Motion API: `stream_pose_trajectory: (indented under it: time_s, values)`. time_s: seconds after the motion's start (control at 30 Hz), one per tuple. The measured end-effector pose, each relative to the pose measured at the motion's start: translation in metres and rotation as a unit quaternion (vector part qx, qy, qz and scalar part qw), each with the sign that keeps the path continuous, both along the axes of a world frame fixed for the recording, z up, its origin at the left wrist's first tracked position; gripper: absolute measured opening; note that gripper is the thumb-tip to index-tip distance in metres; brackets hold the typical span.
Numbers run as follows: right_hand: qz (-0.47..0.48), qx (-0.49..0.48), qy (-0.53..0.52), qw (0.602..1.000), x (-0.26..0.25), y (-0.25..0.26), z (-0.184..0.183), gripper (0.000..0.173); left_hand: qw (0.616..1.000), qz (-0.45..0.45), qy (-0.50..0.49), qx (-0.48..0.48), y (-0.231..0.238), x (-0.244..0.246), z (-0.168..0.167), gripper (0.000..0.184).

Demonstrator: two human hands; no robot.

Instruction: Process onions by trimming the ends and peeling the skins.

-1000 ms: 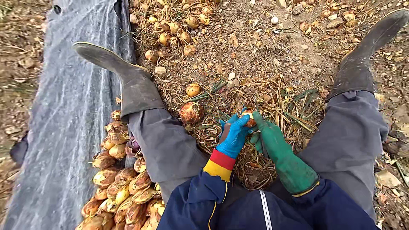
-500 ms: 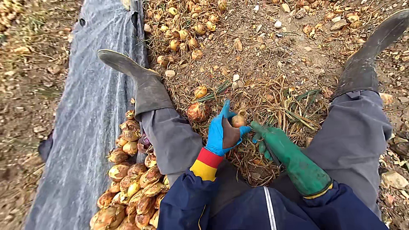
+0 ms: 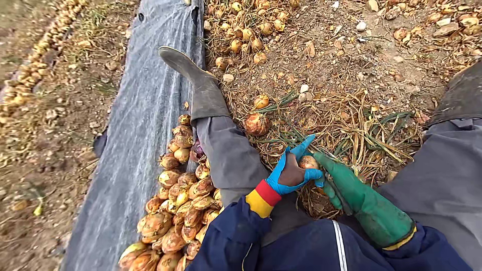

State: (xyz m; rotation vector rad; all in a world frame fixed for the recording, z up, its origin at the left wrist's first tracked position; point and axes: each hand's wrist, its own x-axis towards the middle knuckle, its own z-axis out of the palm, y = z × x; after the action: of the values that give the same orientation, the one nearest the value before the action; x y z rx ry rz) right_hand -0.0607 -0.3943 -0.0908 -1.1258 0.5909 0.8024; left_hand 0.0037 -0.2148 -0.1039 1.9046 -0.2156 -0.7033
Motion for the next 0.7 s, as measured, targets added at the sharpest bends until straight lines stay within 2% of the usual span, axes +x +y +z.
stream_pose_trajectory:
  time_s: [0.07,0.13,0.2,0.23,0.3,0.4,0.47,0.5,0.53,0.6,0.7]
  values:
    - [0.001,0.036,0.024,0.999,-0.003,0.008,-0.002,0.066,0.995,-0.023,-0.059,0.072,0.008,0.004,0.009,0.096]
    - [-0.003,0.114,-0.004,0.993,-0.005,0.009,-0.004,0.076,0.982,-0.026,-0.115,0.147,0.020,0.010,0.027,0.089]
    - [-0.042,0.226,-0.082,0.970,-0.008,0.004,-0.002,0.074,0.966,-0.007,-0.145,0.213,0.053,0.020,0.048,0.087]
    - [-0.077,0.240,-0.102,0.962,-0.005,0.002,0.009,0.073,0.960,0.014,-0.152,0.235,0.078,0.024,0.058,0.089]
    - [-0.082,0.176,-0.134,0.972,0.009,-0.014,0.024,0.075,0.943,0.085,-0.183,0.263,0.131,0.027,0.082,0.087]
    - [0.044,-0.040,-0.131,0.990,0.021,-0.036,0.020,0.072,0.901,0.202,-0.201,0.326,0.204,0.017,0.111,0.083]
    - [0.123,-0.165,-0.119,0.971,0.026,-0.038,0.003,0.066,0.868,0.200,-0.155,0.428,0.237,0.016,0.127,0.079]
    - [0.148,-0.195,-0.117,0.963,0.026,-0.037,-0.006,0.066,0.854,0.176,-0.154,0.465,0.243,0.019,0.133,0.077]
    - [0.152,-0.198,-0.116,0.961,0.026,-0.036,-0.012,0.067,0.847,0.158,-0.165,0.480,0.243,0.026,0.136,0.076]
    - [0.126,-0.178,-0.119,0.969,0.024,-0.035,-0.016,0.067,0.858,0.165,-0.208,0.441,0.220,0.050,0.130,0.070]
    - [0.082,-0.146,-0.124,0.978,0.025,-0.036,-0.016,0.064,0.888,0.140,-0.267,0.347,0.162,0.115,0.092,0.064]
